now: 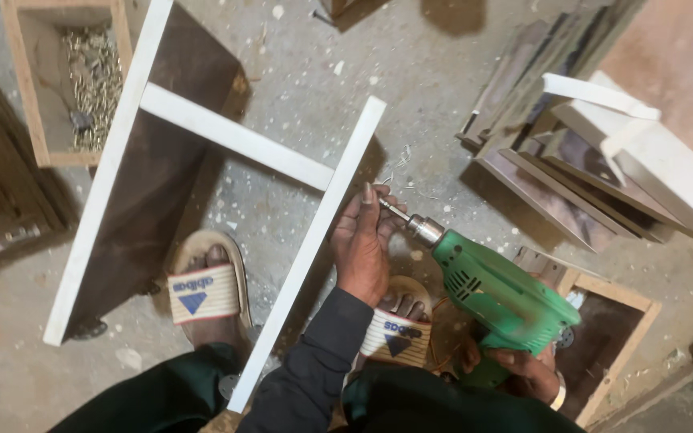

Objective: The person assembles a small wooden cabinet using a corded drill and screws. They attach white edge banding to the frame, secure the sides and shelves, and then place a marble-patterned panel into the structure.

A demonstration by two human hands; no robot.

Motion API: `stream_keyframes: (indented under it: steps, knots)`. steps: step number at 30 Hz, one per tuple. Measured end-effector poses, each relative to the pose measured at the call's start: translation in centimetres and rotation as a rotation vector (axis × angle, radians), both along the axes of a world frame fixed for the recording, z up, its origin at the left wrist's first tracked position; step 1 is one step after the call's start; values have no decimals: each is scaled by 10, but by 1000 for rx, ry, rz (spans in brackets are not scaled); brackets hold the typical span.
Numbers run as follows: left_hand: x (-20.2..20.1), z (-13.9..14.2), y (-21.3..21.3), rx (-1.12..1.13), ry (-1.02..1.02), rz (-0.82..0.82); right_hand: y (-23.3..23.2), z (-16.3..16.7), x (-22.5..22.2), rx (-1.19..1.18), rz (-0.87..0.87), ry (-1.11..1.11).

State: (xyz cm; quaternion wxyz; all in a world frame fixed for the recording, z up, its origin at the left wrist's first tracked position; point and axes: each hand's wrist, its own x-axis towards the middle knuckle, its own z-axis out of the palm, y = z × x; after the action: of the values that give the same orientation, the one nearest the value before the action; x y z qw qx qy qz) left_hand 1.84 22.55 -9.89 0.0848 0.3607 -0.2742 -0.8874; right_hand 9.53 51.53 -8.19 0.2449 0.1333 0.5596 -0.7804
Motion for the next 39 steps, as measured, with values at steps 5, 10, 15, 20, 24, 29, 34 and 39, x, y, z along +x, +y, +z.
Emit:
stream_keyframes:
  steps: [5, 10, 15, 20, 24, 29, 34, 39]
  knots:
    - [0, 8, 3, 1, 46, 41, 0, 6, -17, -4, 12, -18]
    - [-1, 12, 4, -89, 31, 36, -10, 13, -32, -243, 103, -47]
    - [4, 15, 4, -99, 12, 82, -19, 0, -49, 84, 191, 159]
    - [8, 18, 7, -106, -10, 107, -35, 16, -60, -98, 160, 84]
    - [6, 19, 7, -129, -33, 103, -58, 29, -58, -29, -4, 86]
    - [3, 14, 5, -230, 17, 122, -64, 28, -56, -96, 10, 167]
    - [1, 10, 4, -320, -44, 75, -59, 19, -54, -222, 43, 115]
    - [-4, 12, 5, -360, -6, 91, -58, 18, -56, -239, 44, 101]
